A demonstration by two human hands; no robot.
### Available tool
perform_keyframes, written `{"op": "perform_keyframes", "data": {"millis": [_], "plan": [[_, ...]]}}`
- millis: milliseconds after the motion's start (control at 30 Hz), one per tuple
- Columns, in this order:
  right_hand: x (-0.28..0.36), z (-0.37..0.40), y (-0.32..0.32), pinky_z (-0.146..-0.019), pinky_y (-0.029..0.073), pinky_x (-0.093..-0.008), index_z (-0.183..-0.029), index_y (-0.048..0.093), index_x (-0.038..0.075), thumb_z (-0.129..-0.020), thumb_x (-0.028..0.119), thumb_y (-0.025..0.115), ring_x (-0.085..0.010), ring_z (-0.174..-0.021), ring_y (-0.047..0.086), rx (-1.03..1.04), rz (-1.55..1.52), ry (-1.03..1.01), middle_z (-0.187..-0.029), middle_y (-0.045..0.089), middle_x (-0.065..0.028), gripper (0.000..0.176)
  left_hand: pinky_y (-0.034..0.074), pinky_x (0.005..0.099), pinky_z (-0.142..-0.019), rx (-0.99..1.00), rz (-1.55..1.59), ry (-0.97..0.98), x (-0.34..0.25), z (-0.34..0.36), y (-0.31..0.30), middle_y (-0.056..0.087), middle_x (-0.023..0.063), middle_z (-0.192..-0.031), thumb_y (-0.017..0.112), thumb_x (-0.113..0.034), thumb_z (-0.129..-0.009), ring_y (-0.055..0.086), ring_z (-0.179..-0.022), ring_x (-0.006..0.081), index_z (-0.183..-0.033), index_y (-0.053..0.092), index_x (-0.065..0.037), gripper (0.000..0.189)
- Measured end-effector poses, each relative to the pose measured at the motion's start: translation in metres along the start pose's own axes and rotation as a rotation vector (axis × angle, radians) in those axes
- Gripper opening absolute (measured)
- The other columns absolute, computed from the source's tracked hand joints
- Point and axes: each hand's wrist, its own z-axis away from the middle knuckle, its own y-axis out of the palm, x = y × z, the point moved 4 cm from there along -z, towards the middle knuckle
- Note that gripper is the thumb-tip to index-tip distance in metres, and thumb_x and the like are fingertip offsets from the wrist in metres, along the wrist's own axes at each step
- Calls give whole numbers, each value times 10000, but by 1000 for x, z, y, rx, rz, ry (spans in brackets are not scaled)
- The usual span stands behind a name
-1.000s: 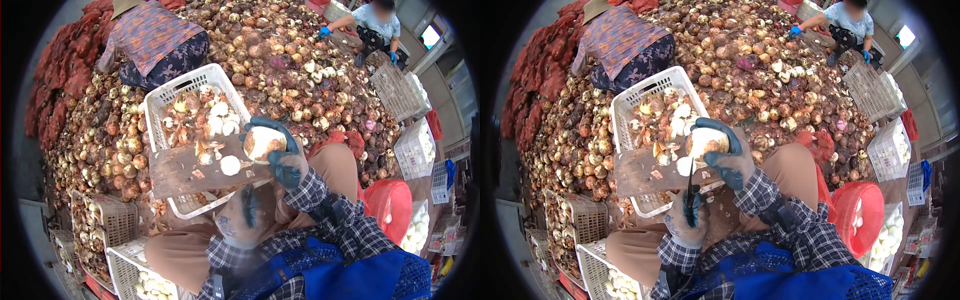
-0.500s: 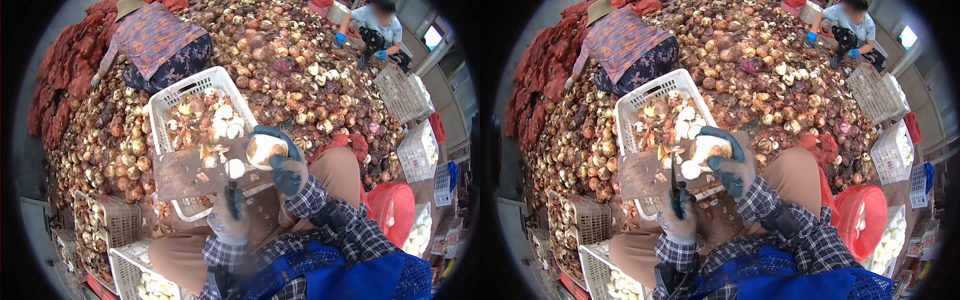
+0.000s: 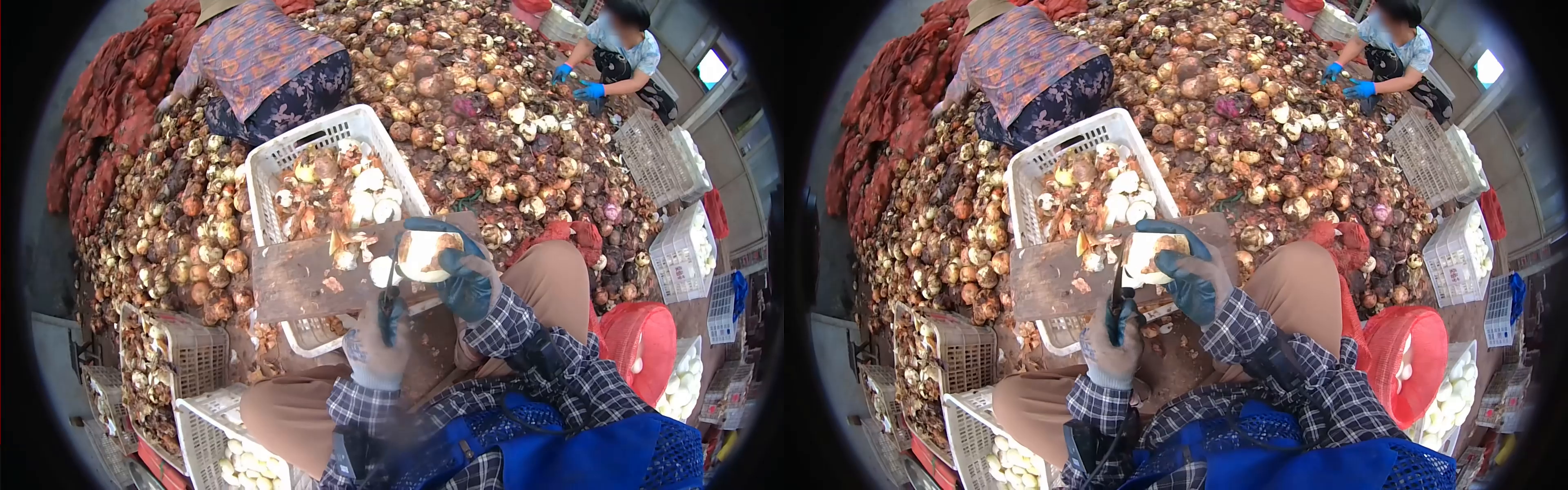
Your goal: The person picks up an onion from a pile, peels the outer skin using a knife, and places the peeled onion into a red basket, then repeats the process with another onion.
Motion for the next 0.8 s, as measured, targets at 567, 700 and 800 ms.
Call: {"op": "perform_keyframes", "data": {"millis": [567, 700, 800], "plan": [[-8, 2, 19, -957, 467, -315, -1289, 452, -58, -786, 113, 612, -200, -1072, 582, 118, -65, 97, -1213, 555, -137, 556, 458, 265, -404, -150, 956, -339, 6, -38, -3, 623, 125, -709, 587, 6, -797, 569, -466, 185, -947, 578, 80, 168], [-10, -2, 9, -955, 474, -313, -1294, 445, -62, -788, 89, 619, -209, -1091, 579, -55, 35, 90, -1219, 554, -151, 556, 456, 253, -470, -212, 761, -301, 0, -35, -11, 635, 94, -761, 615, 58, -789, 578, -540, 130, -969, 587, 68, 182], [-9, -1, 8, -956, 474, -309, -1291, 445, -72, -793, 62, 593, -211, -1085, 586, -92, 190, 111, -1200, 569, -164, 536, 452, 250, -495, -230, 587, -191, -2, -35, -9, 641, 78, -766, 639, 31, -789, 572, -575, 106, -975, 602, 56, 191]]}}
